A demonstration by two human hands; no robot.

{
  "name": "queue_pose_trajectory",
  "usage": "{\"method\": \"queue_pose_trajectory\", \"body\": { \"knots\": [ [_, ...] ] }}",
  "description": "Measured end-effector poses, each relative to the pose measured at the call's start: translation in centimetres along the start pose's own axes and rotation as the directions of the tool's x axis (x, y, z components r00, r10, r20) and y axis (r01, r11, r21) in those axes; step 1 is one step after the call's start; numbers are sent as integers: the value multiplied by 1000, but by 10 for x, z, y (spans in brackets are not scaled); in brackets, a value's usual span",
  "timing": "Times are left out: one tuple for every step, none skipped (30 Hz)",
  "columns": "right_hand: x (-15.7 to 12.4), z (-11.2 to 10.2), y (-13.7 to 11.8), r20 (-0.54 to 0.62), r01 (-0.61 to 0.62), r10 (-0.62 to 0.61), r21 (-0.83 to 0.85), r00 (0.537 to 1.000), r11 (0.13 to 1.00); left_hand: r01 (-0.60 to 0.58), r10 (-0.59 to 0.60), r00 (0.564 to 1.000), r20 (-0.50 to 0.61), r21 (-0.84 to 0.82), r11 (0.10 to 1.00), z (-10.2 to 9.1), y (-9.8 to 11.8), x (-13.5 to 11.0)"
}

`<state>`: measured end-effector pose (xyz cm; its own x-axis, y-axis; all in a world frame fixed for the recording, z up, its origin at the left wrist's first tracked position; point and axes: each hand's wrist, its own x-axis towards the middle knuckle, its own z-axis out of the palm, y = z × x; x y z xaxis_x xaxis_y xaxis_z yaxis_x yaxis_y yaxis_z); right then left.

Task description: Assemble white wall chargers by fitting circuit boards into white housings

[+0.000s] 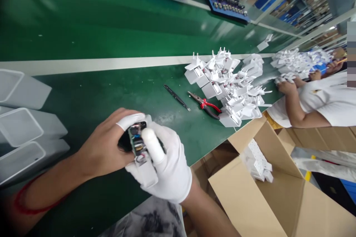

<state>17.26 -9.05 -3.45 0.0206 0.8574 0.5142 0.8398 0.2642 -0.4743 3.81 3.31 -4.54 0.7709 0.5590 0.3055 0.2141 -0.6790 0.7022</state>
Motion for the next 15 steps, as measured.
{"method": "queue_pose_trajectory", "body": {
  "knots": [
    [2, -3, 2, 46, 20, -21, 11, 999, 1000, -49, 49, 999, 0, 81, 995, -1, 1, 0],
    [3, -5, 3, 74, 24, -27, 32, 997, 999, -80, 79, 997, 7, 139, 987, -2, 2, 0],
    [5, -8, 5, 85, 14, -19, 54, 996, 998, -98, 97, 995, 14, 170, 980, -4, 3, 0],
    [6, -9, 6, 86, -6, 0, 73, 996, 997, -107, 104, 994, 23, 182, 977, -5, 4, 0],
    [6, -10, 6, 87, -26, 19, 81, 996, 996, -109, 103, 994, 44, 183, 977, -6, 6, -1],
    [7, -10, 7, 86, -40, 33, 83, 996, 996, -107, 96, 993, 70, 180, 978, -6, 7, -1],
    [8, -10, 8, 84, -45, 38, 81, 996, 996, -101, 85, 992, 96, 177, 979, -6, 7, -1],
    [9, -8, 9, 81, -42, 35, 82, 996, 996, -92, 72, 990, 119, 179, 979, -5, 8, -2],
    [11, -6, 9, 72, -38, 32, 86, 997, 996, -85, 61, 989, 134, 185, 979, -3, 7, -2],
    [12, -5, 9, 60, -34, 29, 89, 998, 995, -77, 51, 989, 138, 190, 979, -1, 7, -3],
    [12, -4, 9, 43, -33, 29, 88, 999, 996, -74, 49, 990, 135, 191, 979, 1, 5, -3],
    [13, -4, 8, 26, -43, 41, 79, 999, 996, -80, 55, 990, 131, 192, 978, 3, 3, -3],
    [13, -5, 6, 8, -69, 68, 65, 998, 996, -89, 64, 989, 131, 195, 977, 4, 1, -3],
    [13, -8, 3, 0, -117, 117, 61, 993, 991, -91, 66, 990, 128, 198, 976, 5, -1, -3],
    [13, -12, -1, -29, -181, 184, 79, 982, 980, -74, 51, 991, 120, 201, 977, 6, -4, -3]
  ]
}}
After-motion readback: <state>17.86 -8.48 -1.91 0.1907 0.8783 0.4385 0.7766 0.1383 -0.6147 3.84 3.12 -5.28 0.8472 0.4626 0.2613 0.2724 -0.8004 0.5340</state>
